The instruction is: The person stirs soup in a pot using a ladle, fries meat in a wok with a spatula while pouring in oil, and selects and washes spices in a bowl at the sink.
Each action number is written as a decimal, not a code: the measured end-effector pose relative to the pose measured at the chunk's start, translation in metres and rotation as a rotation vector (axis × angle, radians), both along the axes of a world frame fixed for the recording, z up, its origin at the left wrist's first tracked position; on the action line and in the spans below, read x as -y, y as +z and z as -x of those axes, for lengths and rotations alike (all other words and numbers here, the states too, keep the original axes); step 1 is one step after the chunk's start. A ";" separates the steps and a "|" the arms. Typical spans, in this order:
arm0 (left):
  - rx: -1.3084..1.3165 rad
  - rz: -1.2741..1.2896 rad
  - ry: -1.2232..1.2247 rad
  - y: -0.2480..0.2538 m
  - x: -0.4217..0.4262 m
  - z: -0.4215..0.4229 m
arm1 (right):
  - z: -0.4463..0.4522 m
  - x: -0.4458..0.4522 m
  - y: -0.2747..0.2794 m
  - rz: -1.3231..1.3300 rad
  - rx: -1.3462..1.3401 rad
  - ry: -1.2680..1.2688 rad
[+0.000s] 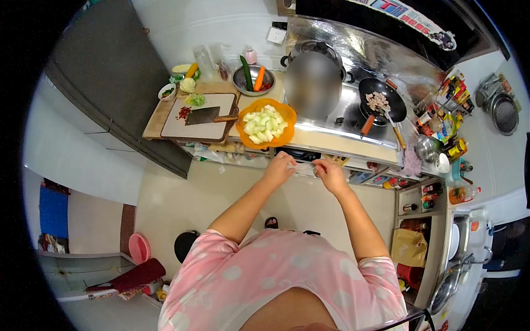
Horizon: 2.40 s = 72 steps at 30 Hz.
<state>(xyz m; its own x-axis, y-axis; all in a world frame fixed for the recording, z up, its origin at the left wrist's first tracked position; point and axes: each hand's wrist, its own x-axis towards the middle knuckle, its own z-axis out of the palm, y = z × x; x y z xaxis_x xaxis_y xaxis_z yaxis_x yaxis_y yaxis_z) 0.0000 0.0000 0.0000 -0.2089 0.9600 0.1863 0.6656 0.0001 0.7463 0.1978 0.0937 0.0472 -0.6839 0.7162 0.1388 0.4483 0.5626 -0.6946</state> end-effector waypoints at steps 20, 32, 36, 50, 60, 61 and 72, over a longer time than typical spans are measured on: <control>-0.053 -0.178 0.027 0.070 -0.095 0.145 | 0.074 -0.082 0.041 -0.113 -0.178 -0.176; -0.467 -0.248 -0.024 0.150 -0.329 0.151 | 0.091 -0.220 0.072 -0.518 -0.134 -0.151; -0.650 -0.222 0.096 0.147 -0.399 0.146 | 0.092 -0.249 0.058 -0.458 -0.155 -0.025; -0.609 -0.192 0.136 0.166 -0.434 0.149 | 0.092 -0.271 0.058 -0.310 -0.124 0.085; -0.524 -0.153 0.384 0.226 -0.271 0.205 | 0.103 -0.265 0.053 -0.194 -0.121 0.062; -0.511 -0.131 0.398 0.226 -0.256 0.209 | 0.105 -0.264 0.051 -0.204 -0.127 0.066; -0.540 -0.007 0.517 0.183 -0.182 0.259 | 0.127 -0.279 0.067 -0.234 0.240 -0.144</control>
